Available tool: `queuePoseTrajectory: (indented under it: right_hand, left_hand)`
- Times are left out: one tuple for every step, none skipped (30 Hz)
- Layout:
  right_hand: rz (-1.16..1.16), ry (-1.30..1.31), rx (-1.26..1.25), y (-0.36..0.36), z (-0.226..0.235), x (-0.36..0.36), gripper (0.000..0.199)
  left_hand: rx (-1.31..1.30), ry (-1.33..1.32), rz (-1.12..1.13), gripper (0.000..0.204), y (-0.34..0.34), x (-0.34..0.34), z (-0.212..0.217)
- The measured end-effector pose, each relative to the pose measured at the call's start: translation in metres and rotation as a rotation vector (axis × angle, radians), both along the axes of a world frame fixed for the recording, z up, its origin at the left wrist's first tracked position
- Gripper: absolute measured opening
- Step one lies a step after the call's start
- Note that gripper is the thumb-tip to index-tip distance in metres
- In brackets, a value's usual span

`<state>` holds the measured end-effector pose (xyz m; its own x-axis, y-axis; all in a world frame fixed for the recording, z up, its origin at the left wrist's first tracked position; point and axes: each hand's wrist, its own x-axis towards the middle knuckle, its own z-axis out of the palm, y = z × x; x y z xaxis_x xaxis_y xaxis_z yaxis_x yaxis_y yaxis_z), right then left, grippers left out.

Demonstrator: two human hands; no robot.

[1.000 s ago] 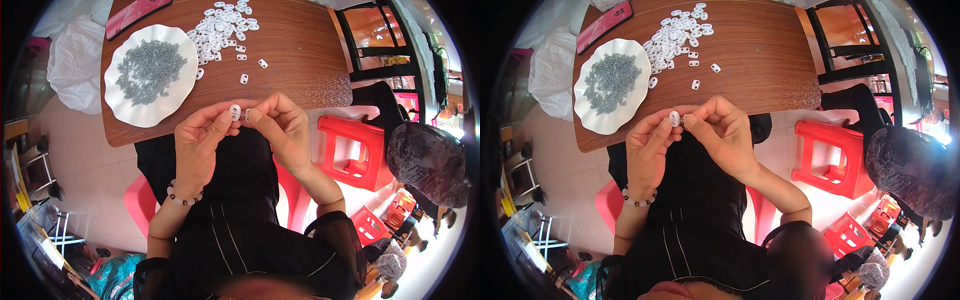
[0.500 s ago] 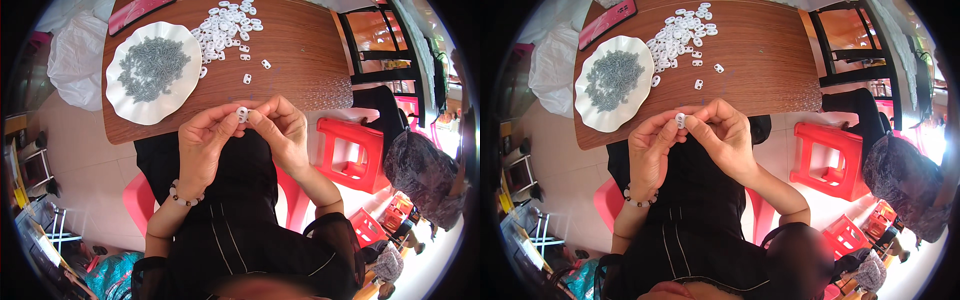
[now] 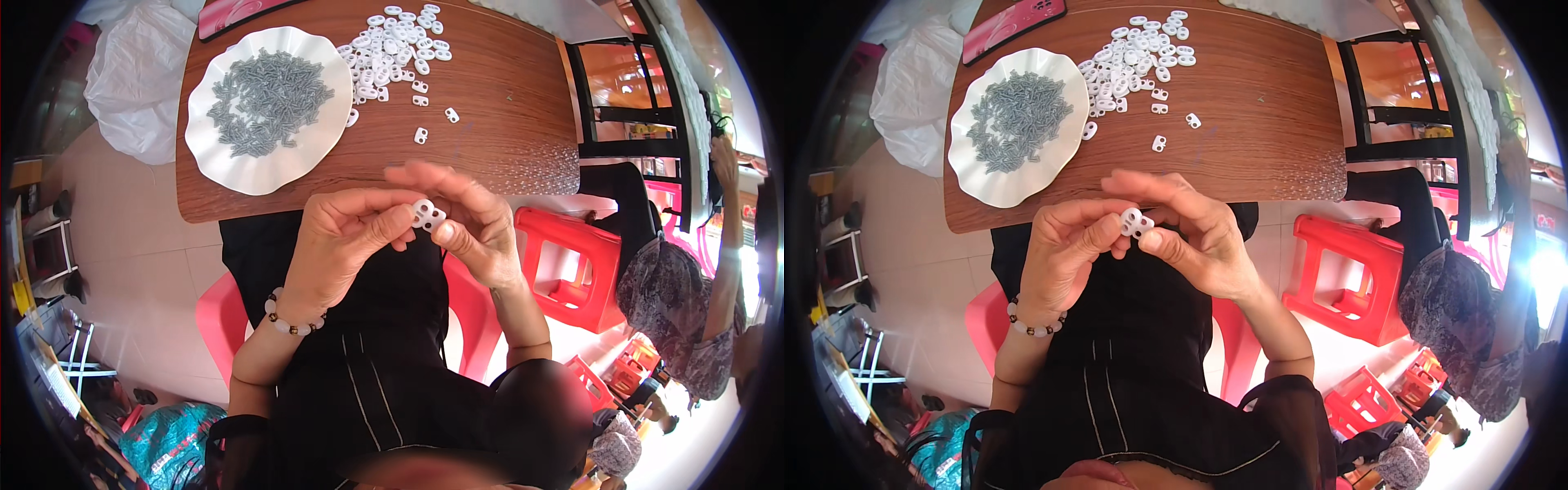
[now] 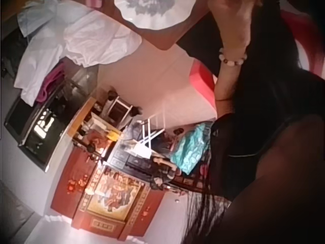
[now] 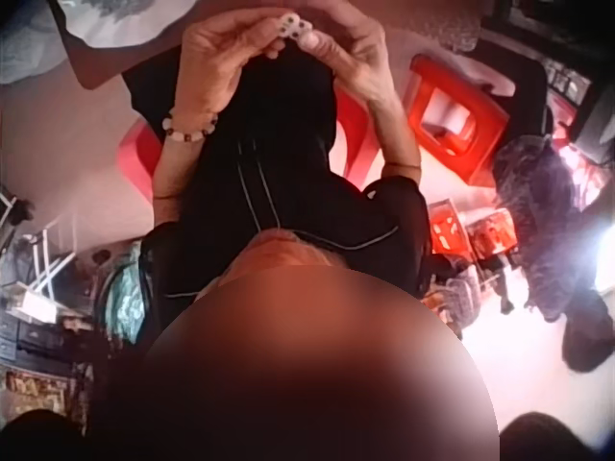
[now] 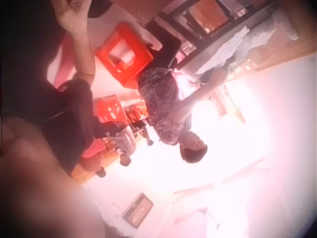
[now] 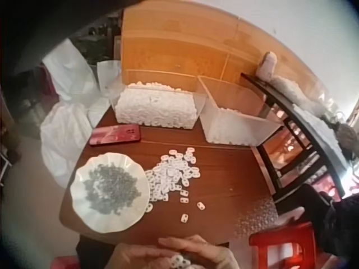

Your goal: Assembling small plastic buckles by inserting metal pins into them by hand.

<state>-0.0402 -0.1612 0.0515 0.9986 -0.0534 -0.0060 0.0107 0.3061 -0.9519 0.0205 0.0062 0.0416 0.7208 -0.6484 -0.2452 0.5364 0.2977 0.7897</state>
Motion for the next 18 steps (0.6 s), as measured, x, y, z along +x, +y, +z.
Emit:
queuePoseTrajectory:
  right_hand:
    - [0.071, -0.002, -0.029, -0.004, -0.001, -0.001, 0.048]
    - [0.142, -0.003, -0.057, -0.006, -0.002, -0.001, 0.052]
    - [0.146, -0.003, -0.059, -0.009, -0.005, -0.001, 0.052]
    - [0.148, -0.046, -0.137, -0.011, -0.007, 0.000, 0.047]
    - [0.151, -0.089, -0.215, -0.012, -0.008, 0.001, 0.043]
    - [0.154, -0.088, -0.216, -0.011, -0.008, 0.001, 0.043]
    - [0.133, -0.124, -0.240, -0.011, -0.008, 0.002, 0.042]
    - [0.112, -0.159, -0.263, -0.010, -0.009, 0.003, 0.042]
    - [0.115, -0.159, -0.264, -0.010, -0.009, 0.003, 0.042]
    - [0.101, -0.145, -0.235, -0.009, -0.010, 0.002, 0.042]
    - [0.087, -0.131, -0.206, -0.008, -0.010, 0.001, 0.042]
    - [0.089, -0.130, -0.206, -0.007, -0.010, 0.001, 0.042]
    - [0.079, -0.108, -0.183, -0.006, -0.009, 0.000, 0.041]
    - [0.068, -0.085, -0.159, -0.006, -0.009, -0.001, 0.041]
    - [0.069, -0.084, -0.160, -0.006, -0.010, -0.001, 0.041]
    - [0.067, -0.092, -0.160, -0.006, -0.012, -0.002, 0.041]
    - [0.065, -0.100, -0.159, -0.006, -0.013, -0.002, 0.040]
    - [0.066, -0.100, -0.159, -0.005, -0.011, -0.003, 0.040]
  left_hand:
    - [-0.015, 0.005, -0.025, 0.020, 0.001, 0.001, -0.002]
    - [-0.030, 0.010, -0.051, 0.019, 0.002, 0.001, -0.002]
    - [-0.032, 0.010, -0.047, 0.019, 0.002, 0.001, -0.002]
    - [-0.038, 0.022, -0.045, 0.019, 0.002, 0.001, -0.001]
    - [-0.044, 0.034, -0.044, 0.019, 0.002, 0.001, 0.000]
    - [-0.046, 0.035, -0.041, 0.019, 0.002, 0.001, 0.000]
    - [-0.053, 0.050, -0.049, 0.019, 0.003, 0.001, -0.001]
    - [-0.060, 0.065, -0.056, 0.019, 0.003, 0.002, -0.001]
    - [-0.061, 0.066, -0.054, 0.019, 0.003, 0.001, -0.001]
    - [-0.077, 0.082, -0.052, 0.019, 0.002, 0.001, -0.002]
    - [-0.093, 0.099, -0.051, 0.019, 0.002, 0.000, -0.002]
    - [-0.094, 0.100, -0.050, 0.019, 0.002, 0.001, -0.002]
    - [-0.087, 0.108, -0.052, 0.020, 0.002, 0.001, -0.002]
    - [-0.080, 0.116, -0.055, 0.020, 0.002, 0.001, -0.001]
    - [-0.081, 0.117, -0.054, 0.020, 0.002, 0.000, -0.002]
    - [-0.084, 0.116, -0.054, 0.020, 0.002, 0.000, -0.002]
    - [-0.088, 0.115, -0.055, 0.021, 0.002, 0.000, -0.003]
    - [-0.088, 0.115, -0.054, 0.021, 0.002, -0.001, -0.003]
